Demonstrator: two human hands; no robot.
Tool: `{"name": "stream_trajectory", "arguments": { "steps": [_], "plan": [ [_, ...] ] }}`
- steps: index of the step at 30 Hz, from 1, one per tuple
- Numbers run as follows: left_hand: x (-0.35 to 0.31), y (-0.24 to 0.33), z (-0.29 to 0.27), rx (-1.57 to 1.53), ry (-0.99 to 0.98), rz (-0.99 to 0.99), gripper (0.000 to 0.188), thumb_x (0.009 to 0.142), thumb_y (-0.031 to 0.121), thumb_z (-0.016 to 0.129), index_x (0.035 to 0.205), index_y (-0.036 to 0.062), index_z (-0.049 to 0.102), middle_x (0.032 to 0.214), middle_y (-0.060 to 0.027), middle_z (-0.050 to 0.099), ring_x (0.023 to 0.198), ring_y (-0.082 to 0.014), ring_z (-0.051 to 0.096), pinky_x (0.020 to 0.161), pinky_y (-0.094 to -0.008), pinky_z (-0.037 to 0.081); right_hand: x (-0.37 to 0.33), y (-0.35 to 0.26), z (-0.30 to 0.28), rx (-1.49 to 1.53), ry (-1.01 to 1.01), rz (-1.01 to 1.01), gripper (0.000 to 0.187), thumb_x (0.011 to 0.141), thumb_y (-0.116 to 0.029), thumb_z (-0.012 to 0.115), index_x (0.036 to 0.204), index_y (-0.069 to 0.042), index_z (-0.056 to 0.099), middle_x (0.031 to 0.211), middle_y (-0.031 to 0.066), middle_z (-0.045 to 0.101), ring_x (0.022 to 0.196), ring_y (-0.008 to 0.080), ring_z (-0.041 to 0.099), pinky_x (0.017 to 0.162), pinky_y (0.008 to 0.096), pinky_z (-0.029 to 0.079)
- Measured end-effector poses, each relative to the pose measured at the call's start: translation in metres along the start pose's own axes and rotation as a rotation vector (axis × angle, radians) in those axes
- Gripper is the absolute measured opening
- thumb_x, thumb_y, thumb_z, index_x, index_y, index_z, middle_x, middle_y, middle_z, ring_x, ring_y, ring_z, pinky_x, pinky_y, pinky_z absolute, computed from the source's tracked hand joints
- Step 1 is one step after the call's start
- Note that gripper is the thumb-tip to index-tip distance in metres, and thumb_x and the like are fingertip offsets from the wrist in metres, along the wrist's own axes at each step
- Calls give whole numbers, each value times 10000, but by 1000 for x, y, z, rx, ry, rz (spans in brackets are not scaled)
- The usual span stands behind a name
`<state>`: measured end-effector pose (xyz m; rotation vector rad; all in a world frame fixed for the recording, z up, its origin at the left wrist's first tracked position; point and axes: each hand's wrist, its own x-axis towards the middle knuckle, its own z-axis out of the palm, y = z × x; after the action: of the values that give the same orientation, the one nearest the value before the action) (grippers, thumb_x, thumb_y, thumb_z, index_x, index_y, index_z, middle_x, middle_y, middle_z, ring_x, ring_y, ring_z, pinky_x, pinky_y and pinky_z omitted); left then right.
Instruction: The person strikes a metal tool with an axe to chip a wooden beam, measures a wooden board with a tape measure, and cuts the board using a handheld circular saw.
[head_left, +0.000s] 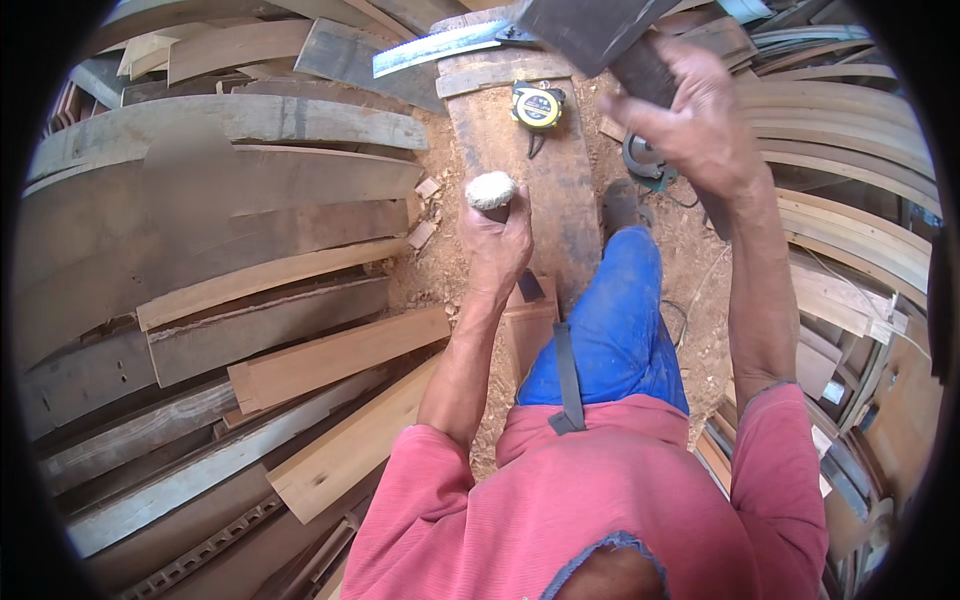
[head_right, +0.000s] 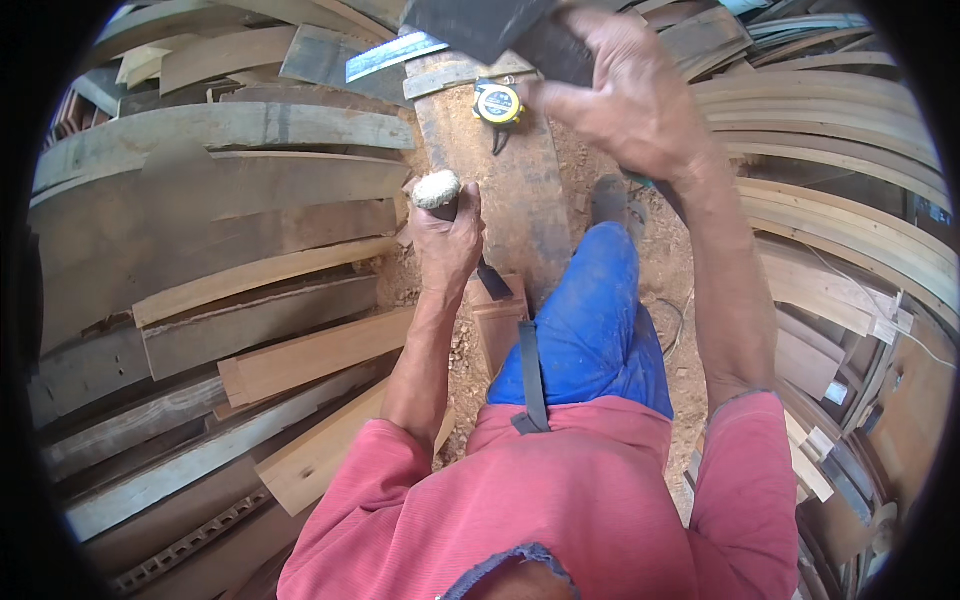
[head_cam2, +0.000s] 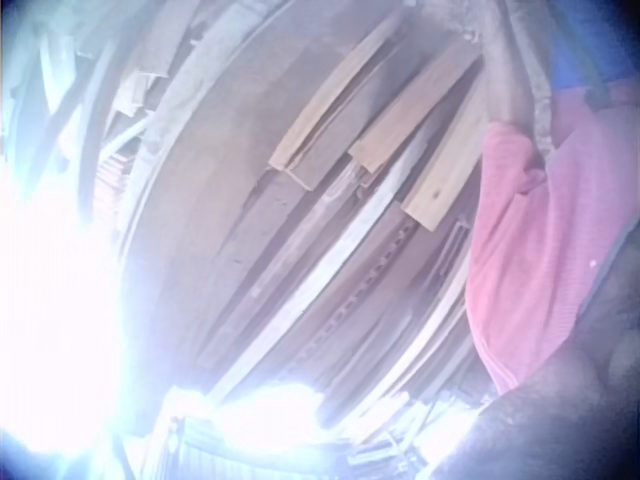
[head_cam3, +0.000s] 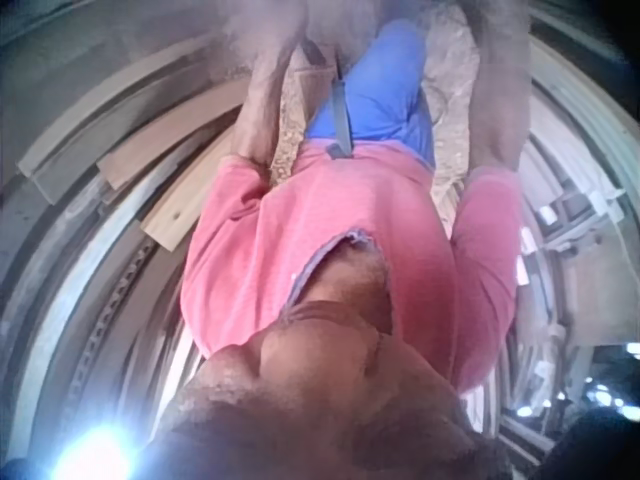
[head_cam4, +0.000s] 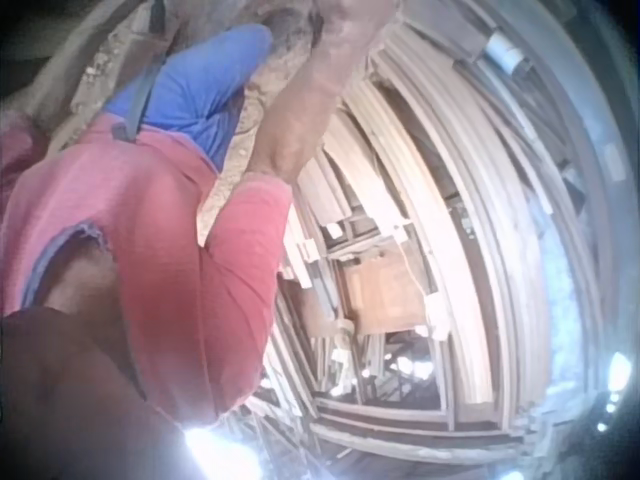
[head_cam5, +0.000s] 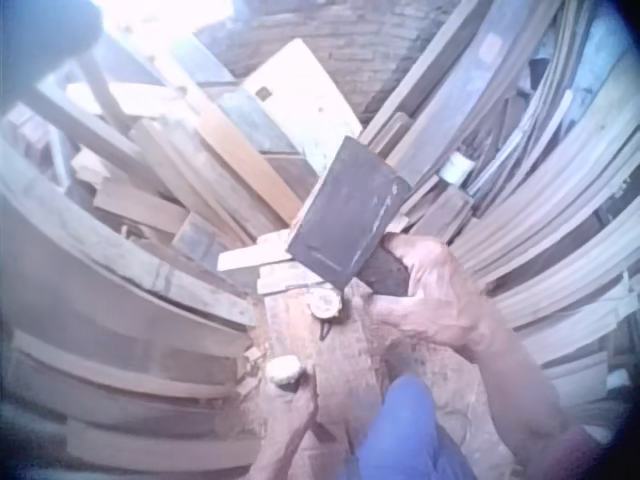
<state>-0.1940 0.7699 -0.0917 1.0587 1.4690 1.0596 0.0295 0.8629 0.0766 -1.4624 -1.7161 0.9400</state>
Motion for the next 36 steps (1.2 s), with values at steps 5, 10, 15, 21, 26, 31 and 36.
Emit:
{"name": "stream_trajectory", "arguments": {
  "steps": [5,10,15,21,26,31,36],
  "plan": [
    [-11,11,7,135,-38,98,125,995,100,702,975,48,590,695,41,586,589,-58,532,523,-264,433,5,-16,-15,55,40,208,375,898,-138,789,1236,-16,680,999,22,718,852,125,639,760,331,556],
    [-4,8,12,166,-94,132,103,982,88,690,1021,37,611,749,24,606,663,-63,547,591,-265,449,-7,24,39,-387,-459,-118,410,838,-166,752,1204,8,687,1012,230,758,906,293,740,840,462,585],
    [-1,30,13,187,-122,156,174,948,118,714,1042,3,622,799,-53,647,731,-155,600,695,-334,507,-17,21,25,-539,-471,-73,390,812,-157,744,1134,51,675,936,247,718,950,321,733,871,456,581],
    [3,22,23,204,-102,84,174,947,128,700,1047,4,631,834,-92,680,762,-172,630,724,-355,525,16,46,22,-159,-202,269,459,859,-181,689,1271,13,638,941,158,717,883,269,719,873,390,623],
    [-3,26,9,163,-123,70,179,931,99,698,1067,6,630,845,-92,685,756,-199,655,710,-361,531,-11,38,39,-577,-772,199,482,805,-224,709,1189,56,621,960,224,700,910,326,694,902,454,582],
    [-3,14,-5,-22,-121,-18,122,985,103,702,998,65,587,704,24,604,583,-53,563,511,-254,443,-25,32,18,-109,-377,134,392,765,-111,721,1128,27,672,878,115,672,793,244,644,755,382,545],
    [-2,16,-6,59,-93,37,170,978,99,725,1009,57,563,682,25,582,577,-66,554,522,-262,449,-5,15,10,123,-89,-45,380,871,-161,697,1198,31,684,979,119,749,848,208,700,829,390,559]
  ]
}}
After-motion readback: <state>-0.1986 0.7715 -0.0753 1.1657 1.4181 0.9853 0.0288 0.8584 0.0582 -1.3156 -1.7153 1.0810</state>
